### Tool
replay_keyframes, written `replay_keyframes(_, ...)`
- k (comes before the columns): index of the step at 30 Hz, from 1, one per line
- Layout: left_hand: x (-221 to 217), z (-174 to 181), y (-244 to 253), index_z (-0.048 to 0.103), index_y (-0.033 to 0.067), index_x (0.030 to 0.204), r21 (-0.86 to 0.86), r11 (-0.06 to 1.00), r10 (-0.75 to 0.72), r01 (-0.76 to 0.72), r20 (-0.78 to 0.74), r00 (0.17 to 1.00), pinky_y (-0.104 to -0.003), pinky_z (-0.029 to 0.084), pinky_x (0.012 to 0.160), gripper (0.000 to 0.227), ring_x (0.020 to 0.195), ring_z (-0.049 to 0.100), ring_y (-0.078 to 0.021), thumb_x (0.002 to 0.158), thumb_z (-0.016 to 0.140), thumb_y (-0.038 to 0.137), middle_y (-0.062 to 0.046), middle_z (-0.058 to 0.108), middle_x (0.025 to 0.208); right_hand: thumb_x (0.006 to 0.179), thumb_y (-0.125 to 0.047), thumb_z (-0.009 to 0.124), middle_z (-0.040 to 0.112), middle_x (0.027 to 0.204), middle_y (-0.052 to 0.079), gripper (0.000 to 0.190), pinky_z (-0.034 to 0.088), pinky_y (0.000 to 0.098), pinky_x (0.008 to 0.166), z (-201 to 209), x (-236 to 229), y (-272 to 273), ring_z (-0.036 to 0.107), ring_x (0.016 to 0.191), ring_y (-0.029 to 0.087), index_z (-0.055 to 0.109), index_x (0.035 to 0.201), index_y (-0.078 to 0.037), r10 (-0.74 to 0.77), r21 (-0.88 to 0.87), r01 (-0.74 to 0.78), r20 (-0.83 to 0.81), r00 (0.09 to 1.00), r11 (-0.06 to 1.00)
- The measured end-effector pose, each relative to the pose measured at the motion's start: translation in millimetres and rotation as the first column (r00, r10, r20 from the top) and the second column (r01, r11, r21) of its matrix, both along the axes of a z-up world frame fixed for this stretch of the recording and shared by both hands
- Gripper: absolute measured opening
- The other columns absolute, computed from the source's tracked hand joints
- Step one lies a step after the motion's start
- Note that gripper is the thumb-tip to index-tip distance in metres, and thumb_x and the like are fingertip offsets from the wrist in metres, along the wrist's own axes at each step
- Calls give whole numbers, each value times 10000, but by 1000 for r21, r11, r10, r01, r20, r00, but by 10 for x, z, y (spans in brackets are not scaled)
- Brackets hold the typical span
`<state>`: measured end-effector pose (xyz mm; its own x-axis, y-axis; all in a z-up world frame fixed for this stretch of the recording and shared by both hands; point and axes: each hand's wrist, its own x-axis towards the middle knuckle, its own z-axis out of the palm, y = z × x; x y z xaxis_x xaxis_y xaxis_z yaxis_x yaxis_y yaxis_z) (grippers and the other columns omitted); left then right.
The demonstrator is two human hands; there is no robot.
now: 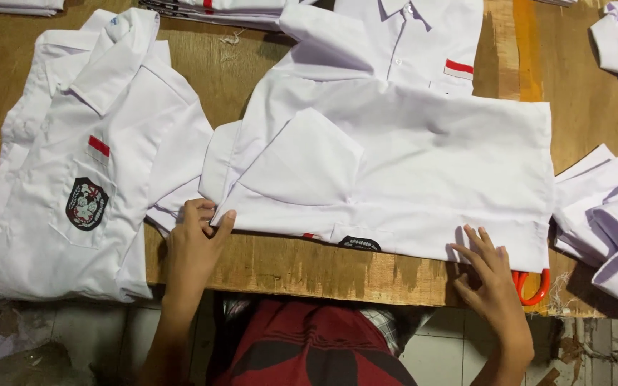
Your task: Buttoning, folding, and trimming loose threads on white school shirts on a wooden table in a factory setting.
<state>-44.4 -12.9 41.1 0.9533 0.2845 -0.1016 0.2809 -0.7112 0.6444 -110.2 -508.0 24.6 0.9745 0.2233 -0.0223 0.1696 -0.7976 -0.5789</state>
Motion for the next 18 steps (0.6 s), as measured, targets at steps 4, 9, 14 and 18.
replay_keyframes(4,90,-50,-101,468,110,1220,-101,994,39,-51,-120,992,-473,503,889,534,1174,653,-309,897,703,463,-174,651,1231,857,-6,647,458,1626,44,594,266,657,1215,-202,-112,-56,389,1539,281,557,1427,-145,19,-297,44,205,979,954)
replay_keyframes(9,97,-35,-132,446,159,1218,-267,955,108,-129,-92,990,-390,481,854,509,1165,621,-219,875,766,355,-149,512,1276,950,2,626,567,1532,67,507,377,521,1220,-266,-81,-24,507,1456,246,567,1449,-69,83,-405,55,316,945,913)
replay_keyframes(14,91,-90,-150,378,131,1196,-511,857,104,-73,32,994,-294,511,854,473,1042,689,-212,916,752,205,-167,701,1088,975,97,621,604,1458,161,473,466,433,1215,-314,-101,-67,604,1340,290,567,1434,-3,163,-355,-3,422,892,935)
replay_keyframes(18,30,-75,-60,404,136,1225,-514,856,108,-52,80,991,-267,524,775,514,1034,673,-208,890,794,149,-164,672,1092,969,106,620,620,1432,146,510,464,412,1213,26,-224,78,627,1300,267,540,1457,-21,112,-332,25,388,915,943)
